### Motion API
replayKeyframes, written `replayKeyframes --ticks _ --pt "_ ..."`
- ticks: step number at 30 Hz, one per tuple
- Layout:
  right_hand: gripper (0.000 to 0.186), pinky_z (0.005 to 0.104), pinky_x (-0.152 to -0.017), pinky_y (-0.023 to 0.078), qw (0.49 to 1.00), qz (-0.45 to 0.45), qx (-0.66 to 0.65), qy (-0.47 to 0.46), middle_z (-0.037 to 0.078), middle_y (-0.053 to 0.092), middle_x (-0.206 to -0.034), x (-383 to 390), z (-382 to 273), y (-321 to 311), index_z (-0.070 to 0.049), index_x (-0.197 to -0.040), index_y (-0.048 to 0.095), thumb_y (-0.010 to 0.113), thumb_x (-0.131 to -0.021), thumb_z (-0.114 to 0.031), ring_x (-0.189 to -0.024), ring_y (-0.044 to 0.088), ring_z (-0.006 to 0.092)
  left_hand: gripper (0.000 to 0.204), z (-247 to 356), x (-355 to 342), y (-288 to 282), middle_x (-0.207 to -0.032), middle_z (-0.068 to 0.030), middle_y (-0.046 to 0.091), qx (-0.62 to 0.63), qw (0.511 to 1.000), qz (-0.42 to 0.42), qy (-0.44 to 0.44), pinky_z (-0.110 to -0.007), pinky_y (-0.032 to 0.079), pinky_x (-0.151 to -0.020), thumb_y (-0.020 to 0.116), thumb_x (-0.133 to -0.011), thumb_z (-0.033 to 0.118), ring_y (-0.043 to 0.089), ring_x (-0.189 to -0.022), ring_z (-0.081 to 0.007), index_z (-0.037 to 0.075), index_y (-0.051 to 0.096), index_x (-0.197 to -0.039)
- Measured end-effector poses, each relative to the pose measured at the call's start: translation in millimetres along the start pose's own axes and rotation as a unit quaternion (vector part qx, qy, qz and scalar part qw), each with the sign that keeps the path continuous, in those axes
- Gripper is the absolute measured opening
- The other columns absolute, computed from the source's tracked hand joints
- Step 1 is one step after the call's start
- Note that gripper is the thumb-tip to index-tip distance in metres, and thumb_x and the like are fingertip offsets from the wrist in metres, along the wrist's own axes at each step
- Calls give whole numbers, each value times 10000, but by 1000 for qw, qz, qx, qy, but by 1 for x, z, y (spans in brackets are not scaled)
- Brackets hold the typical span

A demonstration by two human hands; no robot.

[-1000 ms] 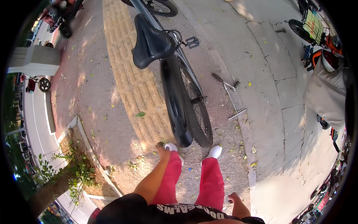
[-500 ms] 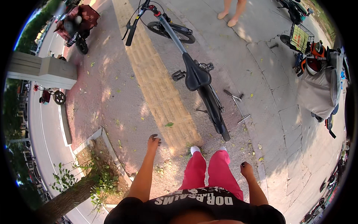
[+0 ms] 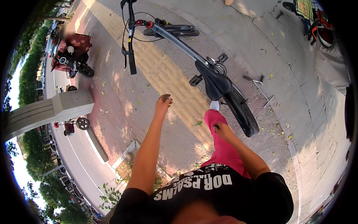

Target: The person uses a wrench to loosen and tighten the rear wheel axle nuts on a bicycle. They rotate the wheel to check alignment and then spin the pedals to test the drivetrain. The bicycle remains on the sidewalk throughout the task.

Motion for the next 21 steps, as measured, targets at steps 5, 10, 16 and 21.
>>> replayKeyframes --ticks 5,10,16,21 --pt "213 336 -503 473 968 -29 -145 204 130 616 -693 -75 43 69 27 -909 616 537 -852 -163 -550 590 199 315 -37 -111 -7 -970 -117 613 4 991 -2 -131 -332 485 -691 504 -858 133 605 -826 -210 40 513 -1158" --pt "198 298 -431 449 886 -3 -306 348 89 617 -701 -112 78 106 -15 -935 610 514 -869 -176 -514 570 157 377 -37 -221 24 -1023 -134 578 61 988 -12 -144 -369 496 -703 518 -862 161 604 -839 -235 44 460 -1215" --pt "206 264 -405 415 827 136 -352 417 67 599 -714 -137 130 111 -28 -973 584 502 -893 -199 -471 513 117 488 27 -341 52 -1132 -91 532 178 984 6 -29 -392 461 -799 570 -844 145 545 -993 -231 72 386 -1290" --pt "222 264 -442 452 818 246 -340 394 63 613 -738 -163 156 111 -39 -994 596 543 -866 -213 -528 549 112 592 84 -389 100 -1123 -45 521 278 942 -34 183 -354 415 -891 694 -735 17 509 -1028 -186 67 423 -1259"
Point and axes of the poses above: each hand's wrist, its own x-axis away from the middle knuckle, its own y-axis out of the palm, z = x × y, the point moved 10 cm from there along -x, towards the middle knuckle
